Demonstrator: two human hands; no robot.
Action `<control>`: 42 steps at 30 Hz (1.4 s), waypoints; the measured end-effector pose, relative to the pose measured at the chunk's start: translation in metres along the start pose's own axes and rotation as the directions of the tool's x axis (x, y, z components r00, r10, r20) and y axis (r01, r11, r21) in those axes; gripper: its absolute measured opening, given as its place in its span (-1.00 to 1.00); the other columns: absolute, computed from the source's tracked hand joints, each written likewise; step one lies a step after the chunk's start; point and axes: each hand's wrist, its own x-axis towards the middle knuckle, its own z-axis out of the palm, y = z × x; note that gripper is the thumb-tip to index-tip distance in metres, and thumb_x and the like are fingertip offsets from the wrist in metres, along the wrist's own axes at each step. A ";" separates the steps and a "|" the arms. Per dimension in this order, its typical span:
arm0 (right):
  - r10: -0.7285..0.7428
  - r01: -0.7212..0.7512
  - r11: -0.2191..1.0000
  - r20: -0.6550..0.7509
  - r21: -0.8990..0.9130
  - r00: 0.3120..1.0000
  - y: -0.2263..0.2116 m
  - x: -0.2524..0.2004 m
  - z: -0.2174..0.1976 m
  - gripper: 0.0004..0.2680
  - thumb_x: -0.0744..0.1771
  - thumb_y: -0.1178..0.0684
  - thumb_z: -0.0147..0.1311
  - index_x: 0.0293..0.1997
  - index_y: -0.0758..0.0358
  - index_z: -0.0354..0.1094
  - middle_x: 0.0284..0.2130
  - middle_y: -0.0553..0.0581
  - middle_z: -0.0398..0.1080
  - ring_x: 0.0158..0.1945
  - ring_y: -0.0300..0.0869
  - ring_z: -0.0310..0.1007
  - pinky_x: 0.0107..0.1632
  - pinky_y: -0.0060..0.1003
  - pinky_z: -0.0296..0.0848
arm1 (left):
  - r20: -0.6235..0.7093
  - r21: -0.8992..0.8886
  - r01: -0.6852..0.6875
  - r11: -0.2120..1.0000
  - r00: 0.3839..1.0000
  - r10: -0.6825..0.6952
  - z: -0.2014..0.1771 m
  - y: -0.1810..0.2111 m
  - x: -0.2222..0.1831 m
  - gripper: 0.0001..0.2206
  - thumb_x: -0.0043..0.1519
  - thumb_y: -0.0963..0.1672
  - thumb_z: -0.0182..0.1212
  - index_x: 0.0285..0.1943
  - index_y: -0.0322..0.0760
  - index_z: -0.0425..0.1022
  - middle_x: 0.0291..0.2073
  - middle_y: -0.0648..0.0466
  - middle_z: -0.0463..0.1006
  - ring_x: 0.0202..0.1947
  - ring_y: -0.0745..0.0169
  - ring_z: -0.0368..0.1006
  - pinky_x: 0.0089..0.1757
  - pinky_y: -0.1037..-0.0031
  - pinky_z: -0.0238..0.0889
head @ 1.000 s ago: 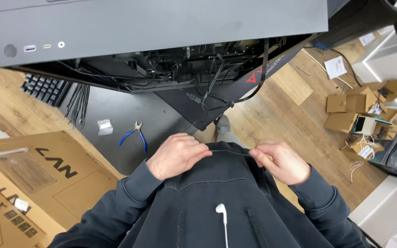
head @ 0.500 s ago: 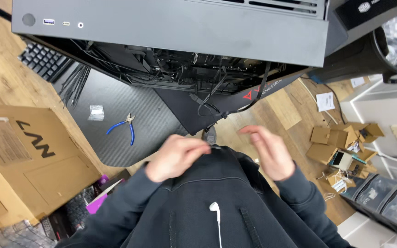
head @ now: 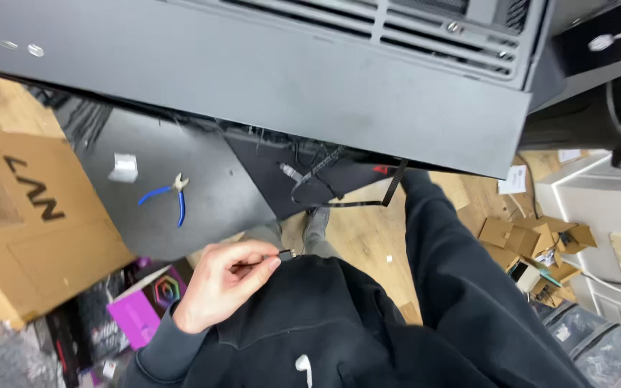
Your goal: The person organizes and manages internal cables within a computer case by hand and using shears.
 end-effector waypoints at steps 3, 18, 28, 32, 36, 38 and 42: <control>-0.074 0.086 0.989 -0.100 0.119 0.992 -0.026 0.003 -0.010 -0.80 0.42 -0.09 0.02 -0.18 0.18 0.49 -0.38 0.19 0.46 -0.11 0.07 0.44 0.03 -0.05 0.38 | -0.038 -0.112 0.154 0.982 0.987 -0.159 0.017 -0.010 -0.002 -0.93 0.22 -0.16 0.35 -0.25 -0.28 0.68 -0.64 0.30 0.28 -0.60 0.56 0.09 -0.54 0.65 0.04; -0.690 0.628 0.606 -0.071 0.489 0.720 -0.213 -0.261 -0.104 -0.73 0.39 0.26 -0.03 0.25 0.29 0.34 -0.19 0.29 0.53 -0.25 0.03 0.61 -0.03 -0.04 0.54 | -0.262 -0.249 0.007 0.969 0.962 -0.075 0.034 -0.017 -0.011 -0.89 0.15 -0.22 0.35 -0.20 -0.32 0.72 -0.80 0.16 0.26 -0.66 0.53 0.17 -0.56 0.64 0.13; -0.541 0.555 0.827 -0.139 0.094 0.830 -0.209 -0.294 -0.155 -0.82 0.25 0.26 0.06 -0.23 0.07 0.55 -0.46 0.10 0.48 -0.39 -0.01 0.48 -0.23 -0.16 0.45 | -0.344 -0.178 -0.086 0.980 0.939 0.020 -0.001 -0.007 -0.025 -0.88 0.15 -0.24 0.34 -0.20 -0.27 0.73 -0.86 0.13 0.20 -0.71 0.50 0.11 -0.58 0.64 0.08; -0.674 0.729 0.658 -0.286 0.186 0.681 -0.273 -0.355 -0.196 -0.80 0.28 0.29 0.05 -0.21 0.07 0.58 -0.29 0.05 0.55 -0.32 -0.10 0.51 -0.21 -0.30 0.50 | -0.353 -0.171 -0.106 0.980 0.935 0.039 -0.011 -0.018 -0.029 -0.88 0.13 -0.24 0.34 -0.20 -0.26 0.73 -0.86 0.13 0.22 -0.71 0.49 0.13 -0.56 0.62 0.12; -0.716 0.789 0.602 -0.355 0.123 0.601 -0.328 -0.337 -0.162 -0.83 0.35 0.34 0.07 0.04 0.40 0.48 -0.24 0.32 0.48 -0.36 0.06 0.54 -0.33 -0.19 0.56 | -0.306 -0.157 -0.120 0.980 0.950 0.068 -0.021 -0.021 -0.032 -0.88 0.14 -0.24 0.34 -0.20 -0.27 0.72 -0.85 0.13 0.23 -0.71 0.48 0.13 -0.55 0.62 0.12; -0.684 0.735 0.675 -0.420 -0.057 0.596 -0.336 -0.311 -0.146 -0.85 0.33 0.24 0.24 -0.04 0.47 0.50 -0.38 0.26 0.46 -0.56 -0.02 0.49 -0.51 -0.18 0.47 | -0.288 -0.152 -0.147 0.977 0.953 0.099 -0.025 -0.016 -0.033 -0.89 0.12 -0.24 0.35 -0.21 -0.29 0.73 -0.87 0.10 0.25 -0.71 0.48 0.15 -0.56 0.61 0.13; -0.692 0.746 0.665 -0.406 -0.037 0.597 -0.341 -0.300 -0.138 -0.87 0.30 0.20 0.29 -0.12 0.39 0.51 -0.44 0.23 0.41 -0.47 0.11 0.52 -0.42 -0.13 0.48 | -0.246 -0.163 -0.182 0.970 0.959 0.139 -0.027 -0.008 -0.033 -0.87 0.10 -0.25 0.37 -0.21 -0.32 0.72 -0.85 0.07 0.35 -0.70 0.48 0.22 -0.53 0.61 0.19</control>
